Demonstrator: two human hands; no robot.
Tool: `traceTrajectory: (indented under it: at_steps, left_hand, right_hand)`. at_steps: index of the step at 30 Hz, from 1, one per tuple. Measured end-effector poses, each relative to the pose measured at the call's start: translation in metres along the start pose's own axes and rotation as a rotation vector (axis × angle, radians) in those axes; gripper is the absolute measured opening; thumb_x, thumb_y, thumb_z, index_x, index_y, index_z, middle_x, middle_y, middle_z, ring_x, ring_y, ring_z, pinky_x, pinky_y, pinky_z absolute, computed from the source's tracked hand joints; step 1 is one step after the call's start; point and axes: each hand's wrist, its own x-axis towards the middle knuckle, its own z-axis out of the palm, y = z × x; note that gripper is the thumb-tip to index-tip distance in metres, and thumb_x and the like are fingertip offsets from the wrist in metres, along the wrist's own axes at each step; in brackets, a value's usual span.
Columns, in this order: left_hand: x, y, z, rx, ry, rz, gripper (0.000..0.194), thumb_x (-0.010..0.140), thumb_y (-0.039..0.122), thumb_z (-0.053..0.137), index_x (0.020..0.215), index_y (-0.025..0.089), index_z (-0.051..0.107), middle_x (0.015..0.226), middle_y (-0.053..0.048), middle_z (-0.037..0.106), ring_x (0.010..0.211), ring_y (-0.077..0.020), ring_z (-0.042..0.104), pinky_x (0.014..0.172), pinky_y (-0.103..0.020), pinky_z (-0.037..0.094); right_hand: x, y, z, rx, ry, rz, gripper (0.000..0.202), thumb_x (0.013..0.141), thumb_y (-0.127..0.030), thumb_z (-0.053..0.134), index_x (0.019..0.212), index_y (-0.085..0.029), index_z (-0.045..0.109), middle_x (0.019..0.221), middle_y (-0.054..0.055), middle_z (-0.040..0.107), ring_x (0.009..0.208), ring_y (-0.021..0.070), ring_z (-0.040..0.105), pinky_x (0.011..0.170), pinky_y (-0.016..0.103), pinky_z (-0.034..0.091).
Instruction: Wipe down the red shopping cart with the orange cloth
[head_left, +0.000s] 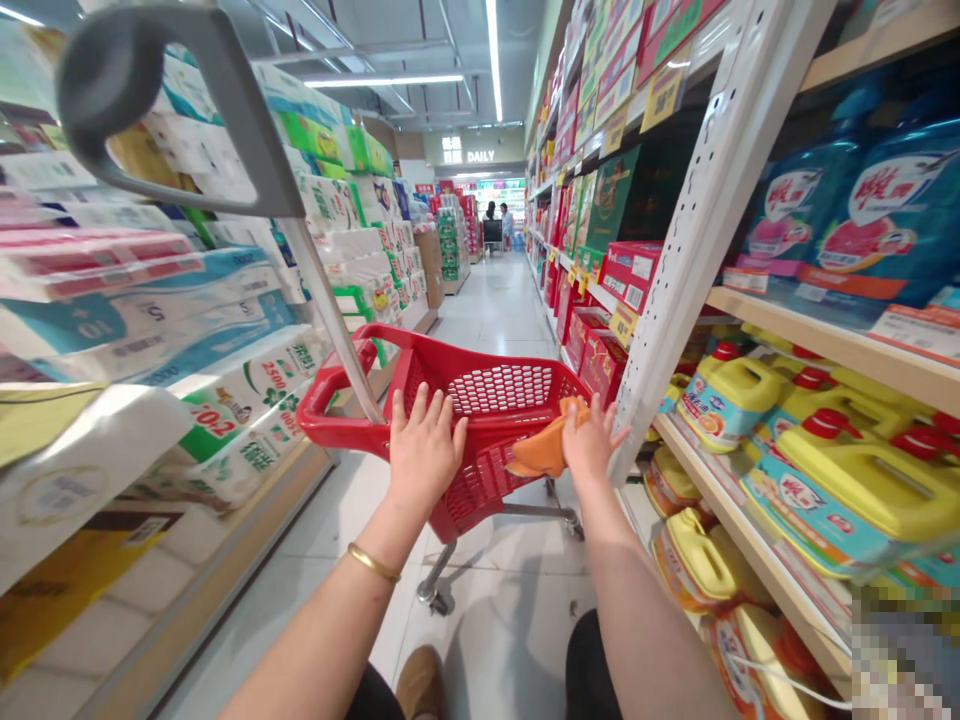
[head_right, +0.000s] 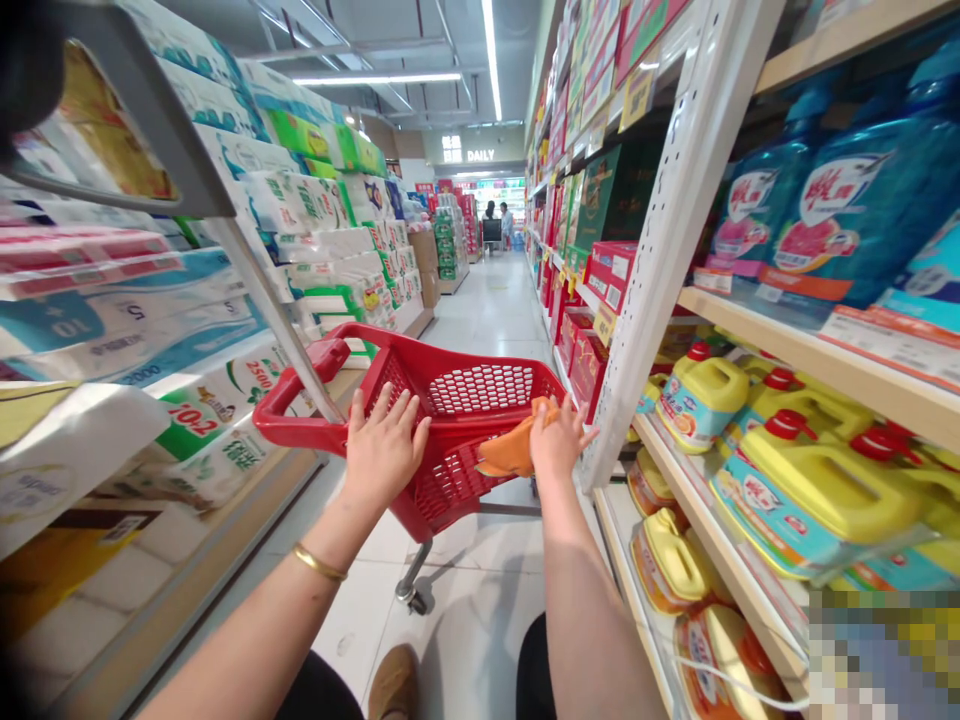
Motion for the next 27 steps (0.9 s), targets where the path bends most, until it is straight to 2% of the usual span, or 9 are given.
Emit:
traceTrajectory:
  at_steps: [2,6,8,10,15,17,22,24,27]
  left_hand:
    - [0.000,0.000,0.001,-0.005,0.001,0.003,0.054,0.107,0.040,0.039,0.145,0.014,0.067,0.149,-0.015,0.066,0.155,-0.0375,0.044,0.135,-0.066,0.009]
    - [-0.002,-0.002,0.000,0.005,0.002,0.019,0.053,0.108,0.039,0.039,0.143,0.013,0.068,0.150,-0.016,0.065,0.156,-0.0372,0.044,0.135,-0.066,0.008]
    - [-0.003,-0.004,-0.001,0.016,0.004,0.020,0.053,0.108,0.039,0.039,0.143,0.014,0.068,0.150,-0.015,0.066,0.156,-0.0368,0.044,0.135,-0.066,0.007]
    - [-0.004,-0.005,-0.002,0.021,0.004,0.015,0.052,0.108,0.038,0.038,0.144,0.014,0.068,0.149,-0.015,0.066,0.156,-0.0367,0.044,0.135,-0.066,0.007]
    - [-0.003,-0.005,-0.001,-0.005,-0.005,0.019,0.053,0.108,0.039,0.039,0.144,0.013,0.068,0.151,-0.016,0.064,0.157,-0.0371,0.042,0.135,-0.065,0.005]
    - [-0.003,-0.005,0.000,-0.007,-0.002,0.019,0.052,0.108,0.039,0.040,0.144,0.014,0.068,0.151,-0.015,0.064,0.157,-0.0369,0.042,0.135,-0.065,0.005]
    - [-0.004,-0.009,-0.001,0.020,0.006,0.011,0.051,0.108,0.040,0.041,0.143,0.017,0.069,0.150,-0.015,0.065,0.156,-0.0380,0.044,0.134,-0.067,0.007]
    - [-0.004,-0.010,-0.002,0.044,-0.001,0.014,0.052,0.108,0.042,0.040,0.142,0.016,0.069,0.151,-0.016,0.064,0.156,-0.0388,0.043,0.134,-0.067,0.008]
    - [-0.003,-0.011,-0.002,0.066,-0.011,0.018,0.053,0.109,0.043,0.040,0.142,0.015,0.069,0.152,-0.016,0.063,0.156,-0.0397,0.042,0.133,-0.068,0.009]
  right_hand:
    - [-0.008,-0.008,0.001,0.009,0.001,-0.009,0.061,0.113,-0.047,0.024,0.157,-0.020,0.057,0.172,0.011,0.041,0.165,0.0385,0.019,0.130,0.072,0.005]
    - [-0.040,-0.058,0.007,0.109,-0.177,-0.449,0.054,0.113,-0.049,0.030,0.155,-0.030,0.058,0.167,0.004,0.050,0.163,0.0291,0.028,0.135,0.063,0.004]
    - [-0.045,-0.069,0.008,0.130,-0.211,-0.560,0.052,0.113,-0.050,0.033,0.156,-0.033,0.057,0.166,0.003,0.051,0.162,0.0269,0.030,0.135,0.062,0.000]
    - [-0.037,-0.060,0.007,0.112,-0.197,-0.461,0.052,0.113,-0.049,0.032,0.155,-0.033,0.058,0.168,0.004,0.049,0.163,0.0291,0.028,0.133,0.067,-0.002]
    - [-0.009,-0.012,0.004,0.040,-0.024,-0.024,0.058,0.113,-0.046,0.027,0.159,-0.024,0.055,0.175,0.008,0.035,0.166,0.0378,0.015,0.130,0.075,0.001]
    - [-0.015,-0.017,0.004,0.069,-0.050,-0.065,0.058,0.113,-0.047,0.027,0.159,-0.025,0.055,0.175,0.007,0.035,0.167,0.0371,0.014,0.131,0.072,0.004]
    - [-0.045,-0.065,0.006,0.156,-0.258,-0.570,0.051,0.113,-0.050,0.035,0.159,-0.037,0.053,0.170,0.000,0.046,0.165,0.0257,0.025,0.136,0.061,0.002]
    - [-0.043,-0.066,0.004,0.117,-0.275,-0.549,0.051,0.113,-0.052,0.036,0.160,-0.039,0.050,0.172,0.000,0.042,0.166,0.0278,0.021,0.134,0.066,-0.001]
    - [-0.028,-0.047,0.002,0.026,-0.221,-0.240,0.055,0.113,-0.053,0.032,0.161,-0.034,0.050,0.178,0.002,0.030,0.168,0.0353,0.011,0.129,0.075,-0.003]
